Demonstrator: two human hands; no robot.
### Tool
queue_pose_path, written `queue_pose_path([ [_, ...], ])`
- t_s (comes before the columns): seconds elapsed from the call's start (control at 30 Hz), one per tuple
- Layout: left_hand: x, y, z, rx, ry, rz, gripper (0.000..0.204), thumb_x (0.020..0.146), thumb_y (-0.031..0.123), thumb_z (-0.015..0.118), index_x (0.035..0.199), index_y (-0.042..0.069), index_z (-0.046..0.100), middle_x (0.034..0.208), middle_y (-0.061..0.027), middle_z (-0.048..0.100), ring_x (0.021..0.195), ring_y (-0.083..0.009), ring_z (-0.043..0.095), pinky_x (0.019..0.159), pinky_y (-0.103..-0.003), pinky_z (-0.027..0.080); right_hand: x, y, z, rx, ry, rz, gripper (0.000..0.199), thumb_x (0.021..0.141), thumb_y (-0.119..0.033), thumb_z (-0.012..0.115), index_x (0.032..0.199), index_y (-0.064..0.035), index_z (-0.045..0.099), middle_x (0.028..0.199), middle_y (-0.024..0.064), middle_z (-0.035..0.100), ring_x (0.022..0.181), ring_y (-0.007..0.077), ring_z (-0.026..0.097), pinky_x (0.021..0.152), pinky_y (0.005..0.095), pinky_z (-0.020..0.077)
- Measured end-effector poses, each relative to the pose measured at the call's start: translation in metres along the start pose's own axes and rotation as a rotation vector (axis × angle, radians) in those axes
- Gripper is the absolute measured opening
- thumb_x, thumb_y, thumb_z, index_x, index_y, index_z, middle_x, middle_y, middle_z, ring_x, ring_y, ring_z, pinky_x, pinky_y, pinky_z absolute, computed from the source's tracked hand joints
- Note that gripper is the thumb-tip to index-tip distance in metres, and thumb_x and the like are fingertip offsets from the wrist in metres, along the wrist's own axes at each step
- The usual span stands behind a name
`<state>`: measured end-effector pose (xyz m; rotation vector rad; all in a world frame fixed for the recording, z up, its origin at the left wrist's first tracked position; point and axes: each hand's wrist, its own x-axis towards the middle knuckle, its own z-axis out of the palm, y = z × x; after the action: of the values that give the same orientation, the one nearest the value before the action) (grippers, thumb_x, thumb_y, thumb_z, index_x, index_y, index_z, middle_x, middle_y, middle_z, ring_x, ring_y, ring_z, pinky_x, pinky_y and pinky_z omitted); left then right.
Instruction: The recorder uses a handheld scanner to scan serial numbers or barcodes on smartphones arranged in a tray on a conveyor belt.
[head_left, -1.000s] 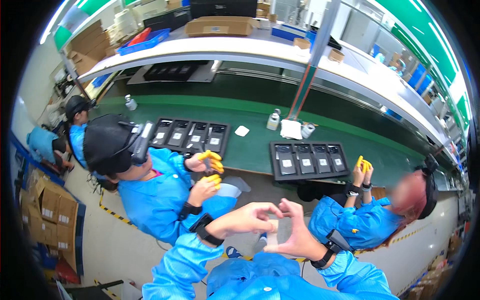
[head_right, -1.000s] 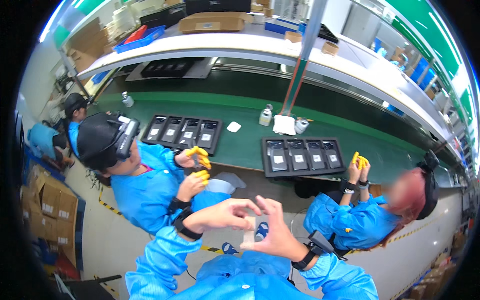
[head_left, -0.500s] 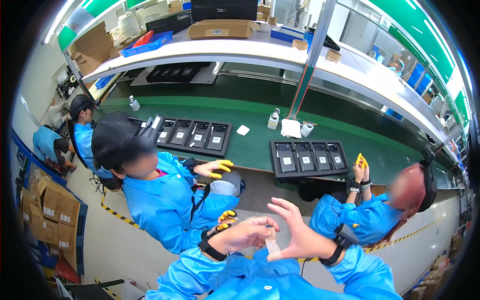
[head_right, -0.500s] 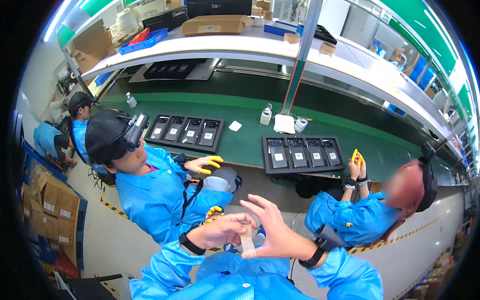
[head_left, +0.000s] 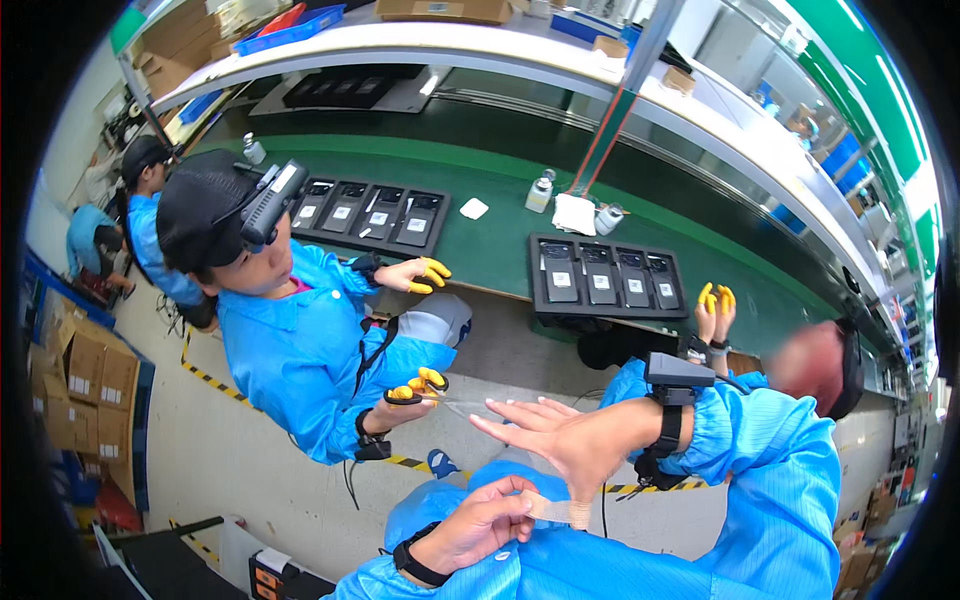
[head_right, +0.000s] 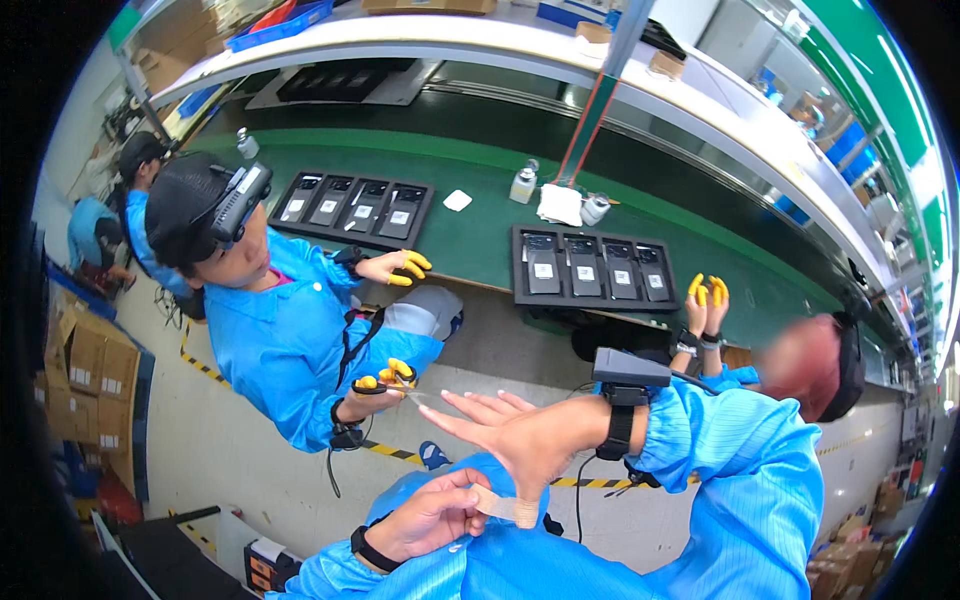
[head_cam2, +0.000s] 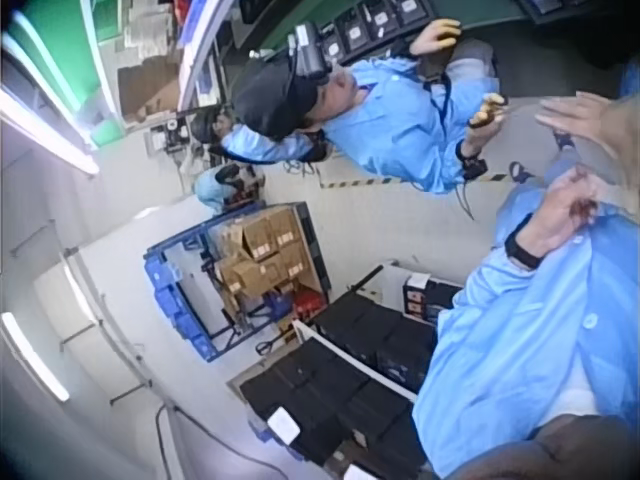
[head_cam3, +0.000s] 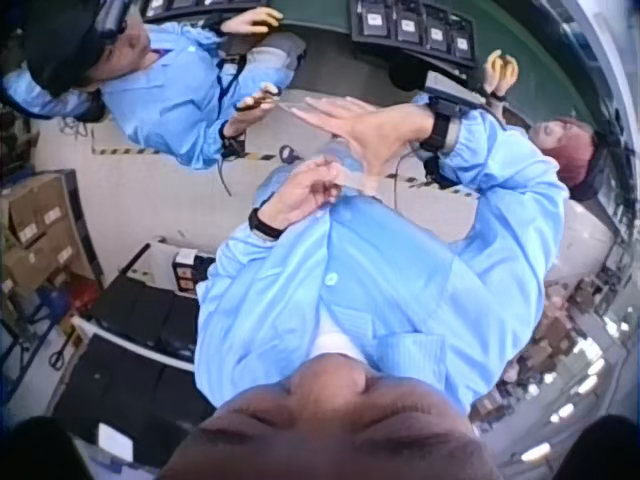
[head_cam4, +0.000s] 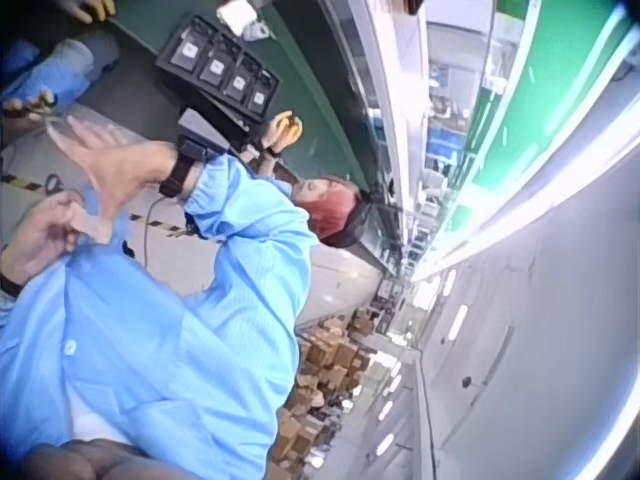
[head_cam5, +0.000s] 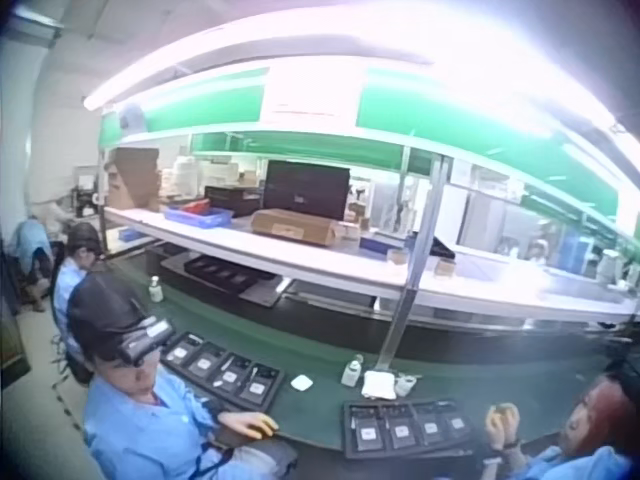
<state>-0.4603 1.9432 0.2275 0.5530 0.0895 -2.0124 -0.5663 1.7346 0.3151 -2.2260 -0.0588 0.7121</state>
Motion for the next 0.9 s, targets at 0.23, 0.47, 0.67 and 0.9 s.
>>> queue_pose_path([
  [0.23, 0.032, -0.036, -0.007, -0.232, -0.122, 0.112, 0.032, 0.093, 0.014, 0.067, 0.120, 0.006, 0.051, 0.100, -0.0085, 0.061, 0.087, -0.0186, 0.059, 0.082, -0.030, 0.049, 0.004, 0.003, -0.044, -0.183, -0.146, -0.049, 0.158, 0.045, -0.037, 0.097, 0.159, -0.0207, -0.011, 0.162, 0.0301, 0.002, 0.149, 0.0494, 0.009, 0.118, 0.0658, 0.0106],
  [0.47, 0.067, -0.061, -0.018, -0.345, -0.149, 0.359, 0.035, 0.090, 0.013, 0.071, 0.118, 0.008, 0.049, 0.102, -0.0116, 0.062, 0.092, -0.0216, 0.063, 0.086, -0.032, 0.052, 0.036, 0.009, -0.066, -0.459, -0.315, -0.004, 0.160, 0.042, -0.040, 0.098, 0.159, -0.0260, -0.010, 0.163, 0.0248, 0.004, 0.150, 0.0471, 0.010, 0.115, 0.0688, 0.0162],
  [0.67, 0.086, -0.059, -0.014, -0.344, -0.148, 0.413, 0.035, 0.089, 0.010, 0.072, 0.114, 0.008, 0.048, 0.100, -0.0110, 0.064, 0.090, -0.0211, 0.064, 0.085, -0.033, 0.052, 0.036, 0.007, -0.082, -0.521, -0.370, 0.087, 0.159, 0.041, -0.041, 0.098, 0.159, -0.0265, -0.007, 0.164, 0.0231, 0.005, 0.150, 0.0458, 0.010, 0.114, 0.0686, 0.0188],
  [0.9, 0.088, -0.047, -0.018, -0.291, -0.173, 0.403, 0.036, 0.088, 0.010, 0.073, 0.114, 0.008, 0.047, 0.100, -0.0113, 0.063, 0.090, -0.0210, 0.063, 0.085, -0.032, 0.052, 0.047, 0.004, -0.089, -0.602, -0.414, 0.118, 0.162, 0.038, -0.044, 0.099, 0.159, -0.0257, -0.006, 0.165, 0.0215, 0.004, 0.150, 0.0451, 0.010, 0.114, 0.0691, 0.0194],
])
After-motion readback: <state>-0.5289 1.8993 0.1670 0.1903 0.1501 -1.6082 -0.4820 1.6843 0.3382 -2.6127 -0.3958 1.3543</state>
